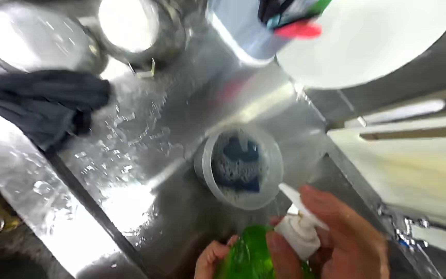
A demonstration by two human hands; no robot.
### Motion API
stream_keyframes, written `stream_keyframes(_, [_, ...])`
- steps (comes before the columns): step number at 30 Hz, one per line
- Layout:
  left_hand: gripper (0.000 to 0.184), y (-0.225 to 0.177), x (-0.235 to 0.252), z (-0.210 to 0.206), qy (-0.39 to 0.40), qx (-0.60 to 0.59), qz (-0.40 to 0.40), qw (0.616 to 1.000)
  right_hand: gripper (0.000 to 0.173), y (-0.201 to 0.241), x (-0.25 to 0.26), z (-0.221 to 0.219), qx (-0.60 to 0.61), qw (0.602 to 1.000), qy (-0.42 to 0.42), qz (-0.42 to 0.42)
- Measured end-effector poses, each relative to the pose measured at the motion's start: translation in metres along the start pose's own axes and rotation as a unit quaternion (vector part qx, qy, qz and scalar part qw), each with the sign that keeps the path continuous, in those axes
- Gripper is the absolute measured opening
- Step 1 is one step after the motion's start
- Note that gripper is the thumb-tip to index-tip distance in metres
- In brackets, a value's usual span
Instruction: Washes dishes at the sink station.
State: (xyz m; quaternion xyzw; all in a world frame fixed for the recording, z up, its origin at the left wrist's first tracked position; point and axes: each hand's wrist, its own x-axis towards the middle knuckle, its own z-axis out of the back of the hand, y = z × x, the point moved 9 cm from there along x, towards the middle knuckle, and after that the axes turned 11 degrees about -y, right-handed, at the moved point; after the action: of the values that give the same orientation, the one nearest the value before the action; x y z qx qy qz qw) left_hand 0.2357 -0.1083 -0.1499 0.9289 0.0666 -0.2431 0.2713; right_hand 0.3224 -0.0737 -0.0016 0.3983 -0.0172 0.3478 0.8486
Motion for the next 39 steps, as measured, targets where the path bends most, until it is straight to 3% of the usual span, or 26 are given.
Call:
stream_keyframes(10, [0.017, -0.002, -0.001, 0.006, -0.014, -0.06, 0.025, 0.998, 0.029, -0.011, -0.005, -0.014, 0.001, 0.999, 0.01, -0.033])
stream_keyframes(16, [0.014, 0.0, 0.0, 0.001, -0.018, -0.103, 0.051, 0.993, 0.049, -0.001, -0.005, -0.013, -0.029, 1.0, 0.005, -0.011])
stream_keyframes(26, [0.019, 0.0, 0.0, 0.008, -0.006, -0.095, 0.061, 0.994, 0.021, -0.009, -0.008, -0.011, -0.029, 0.999, -0.009, -0.022])
stream_keyframes(28, [0.019, 0.0, 0.0, 0.007, -0.01, -0.096, 0.06, 0.994, 0.023, -0.006, -0.009, -0.009, -0.031, 0.999, -0.019, -0.019])
stream_keyframes(32, [0.016, -0.004, 0.004, -0.003, -0.001, -0.105, 0.043, 0.994, 0.045, 0.003, -0.008, -0.006, -0.036, 0.999, -0.033, 0.001])
stream_keyframes(39, [0.013, -0.001, 0.006, -0.001, 0.004, -0.129, 0.062, 0.99, 0.032, -0.005, -0.011, -0.008, -0.039, 0.998, -0.042, -0.008])
